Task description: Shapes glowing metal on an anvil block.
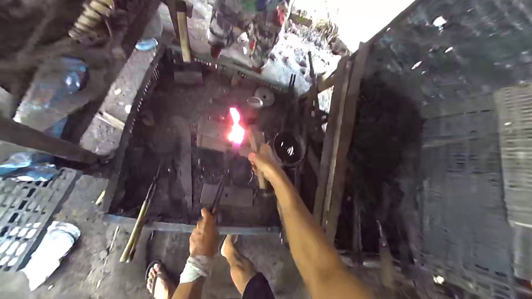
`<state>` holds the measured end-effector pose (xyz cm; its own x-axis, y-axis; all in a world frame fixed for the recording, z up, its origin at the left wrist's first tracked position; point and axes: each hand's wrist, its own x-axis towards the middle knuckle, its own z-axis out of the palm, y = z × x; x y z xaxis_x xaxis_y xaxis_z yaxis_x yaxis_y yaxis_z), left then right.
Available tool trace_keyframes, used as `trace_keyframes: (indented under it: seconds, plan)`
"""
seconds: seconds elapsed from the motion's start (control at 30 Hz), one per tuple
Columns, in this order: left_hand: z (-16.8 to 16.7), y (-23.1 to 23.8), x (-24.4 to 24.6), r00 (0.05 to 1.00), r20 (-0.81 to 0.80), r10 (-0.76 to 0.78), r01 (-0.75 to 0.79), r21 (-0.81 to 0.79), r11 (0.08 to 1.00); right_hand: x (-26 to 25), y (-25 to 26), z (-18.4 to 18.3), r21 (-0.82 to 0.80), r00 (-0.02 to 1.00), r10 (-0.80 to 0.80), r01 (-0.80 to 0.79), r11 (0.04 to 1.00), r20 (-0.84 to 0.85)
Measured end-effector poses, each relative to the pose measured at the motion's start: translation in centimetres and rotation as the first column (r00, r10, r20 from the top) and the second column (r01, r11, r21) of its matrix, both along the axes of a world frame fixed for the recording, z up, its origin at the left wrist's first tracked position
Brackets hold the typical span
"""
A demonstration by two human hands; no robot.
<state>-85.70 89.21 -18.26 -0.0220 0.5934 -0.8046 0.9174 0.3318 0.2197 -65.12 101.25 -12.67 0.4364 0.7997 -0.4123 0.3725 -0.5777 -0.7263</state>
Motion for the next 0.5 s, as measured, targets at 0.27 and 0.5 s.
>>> trace_keyframes:
  seconds: [0.27, 0.5]
  plan:
    - [-1.4, -0.9, -1.7, 1.0, 0.008, -0.025, 0.024, 0.087, 0.996, 3.2, -7.7, 34.3, 0.178, 0.859, 0.158, -0.275, 0.945, 0.488]
    - [-2.1, -0.2, -0.3, 0.999, -0.031, 0.028, -0.029, -0.008, 1.0, 2.7, 2.6, 26.5, 0.711, 0.773, -0.274, -0.302, 0.635, 0.572]
